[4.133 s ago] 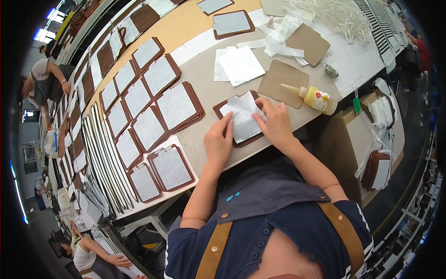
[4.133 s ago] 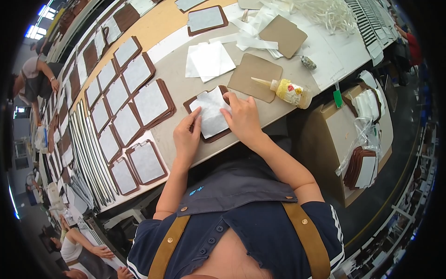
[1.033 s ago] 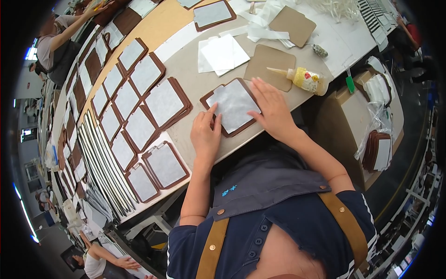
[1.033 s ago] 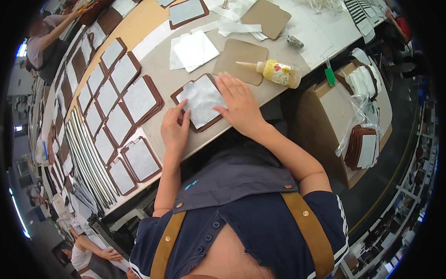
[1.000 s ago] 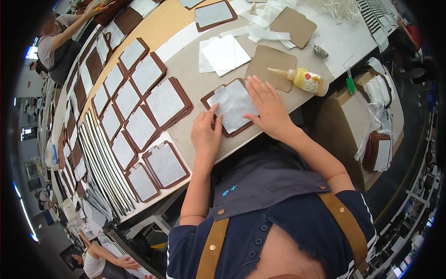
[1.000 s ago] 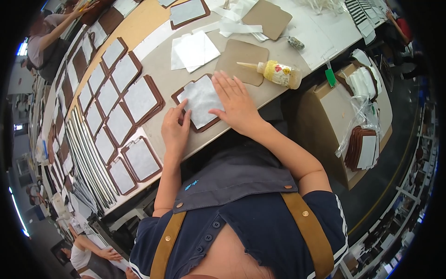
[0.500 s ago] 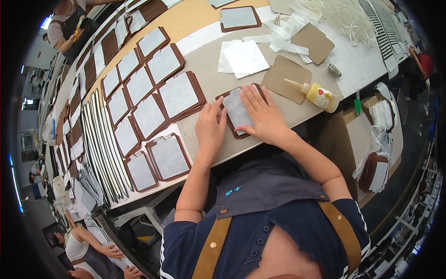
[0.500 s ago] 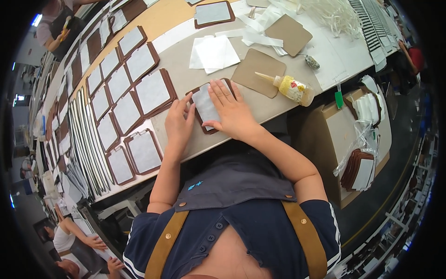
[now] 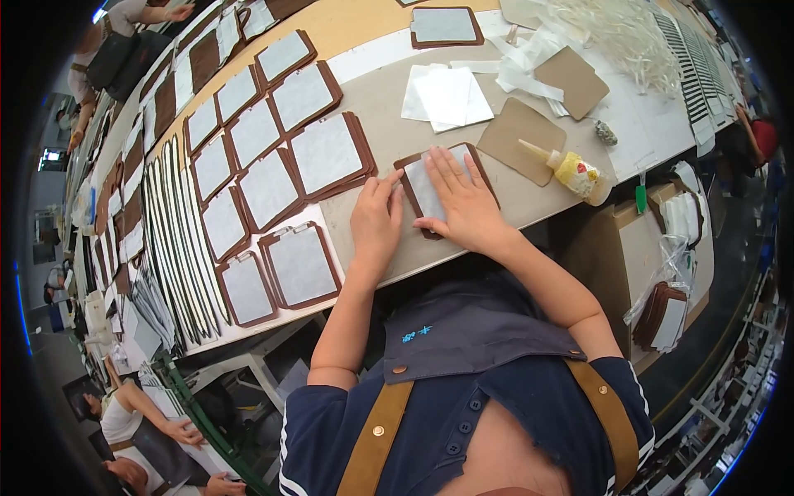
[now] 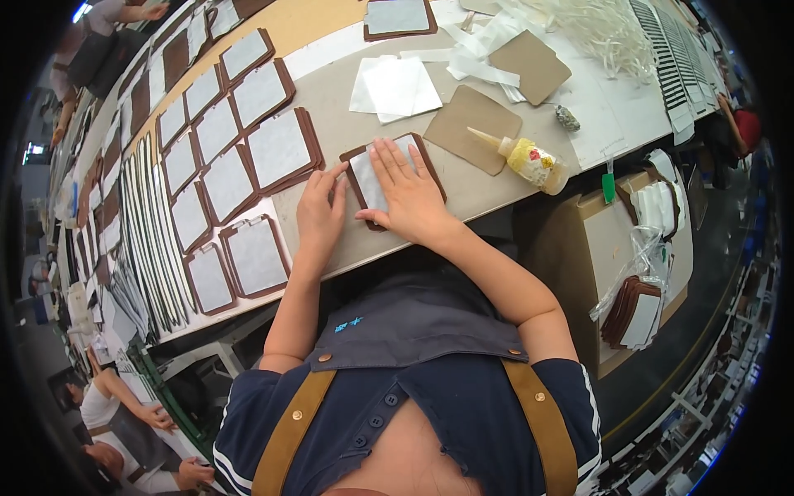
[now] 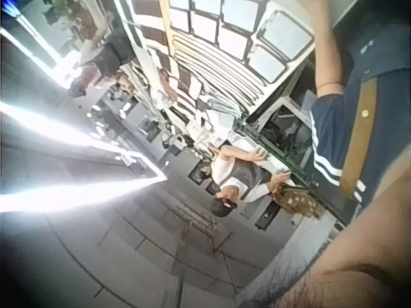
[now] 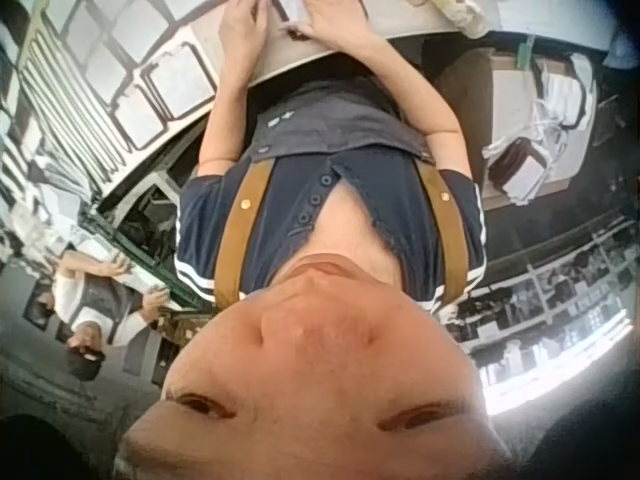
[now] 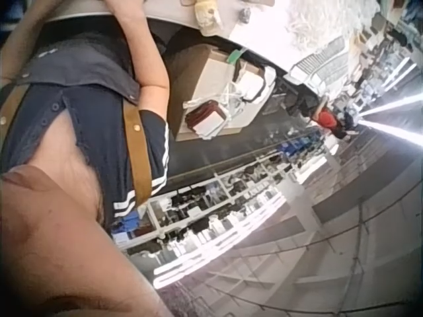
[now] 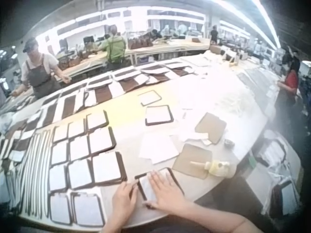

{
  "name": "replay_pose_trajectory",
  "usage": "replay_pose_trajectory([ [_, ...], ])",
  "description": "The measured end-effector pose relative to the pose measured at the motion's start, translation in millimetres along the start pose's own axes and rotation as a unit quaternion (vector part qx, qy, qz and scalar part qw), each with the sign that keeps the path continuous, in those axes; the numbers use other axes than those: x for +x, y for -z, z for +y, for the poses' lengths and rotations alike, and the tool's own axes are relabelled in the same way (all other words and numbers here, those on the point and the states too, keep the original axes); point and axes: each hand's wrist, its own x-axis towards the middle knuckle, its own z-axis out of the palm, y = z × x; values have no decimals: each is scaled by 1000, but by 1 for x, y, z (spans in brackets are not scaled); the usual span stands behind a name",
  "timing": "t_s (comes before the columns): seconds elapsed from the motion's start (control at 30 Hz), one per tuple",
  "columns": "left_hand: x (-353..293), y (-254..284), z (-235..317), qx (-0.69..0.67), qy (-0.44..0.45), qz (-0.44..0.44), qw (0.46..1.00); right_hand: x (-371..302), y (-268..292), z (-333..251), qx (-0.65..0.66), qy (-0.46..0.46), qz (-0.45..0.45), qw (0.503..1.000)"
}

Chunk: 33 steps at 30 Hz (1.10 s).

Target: Applying glue to leather pieces and attaching fabric liners in a workshop environment.

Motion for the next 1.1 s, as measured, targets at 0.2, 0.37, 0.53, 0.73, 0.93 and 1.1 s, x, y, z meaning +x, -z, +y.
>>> replay_pose_trajectory([
  [0.2,-1,4,-4,-31,21,12,999,6,1,-8,6,25,-19,999],
  [0.37,-3,1,-8,-30,9,18,999,7,-4,-7,-13,38,-38,998],
  [0.53,-3,0,-8,-21,10,19,1000,7,-2,-7,-22,50,-37,998],
  [0.73,-3,1,-6,-46,24,29,998,-4,13,-20,1,31,-30,999],
  [0.93,-4,1,-1,-74,26,42,996,-21,3,-25,-14,34,-44,998],
  [1.1,-4,-4,-5,-77,19,44,996,-31,2,-39,5,35,-63,997],
])
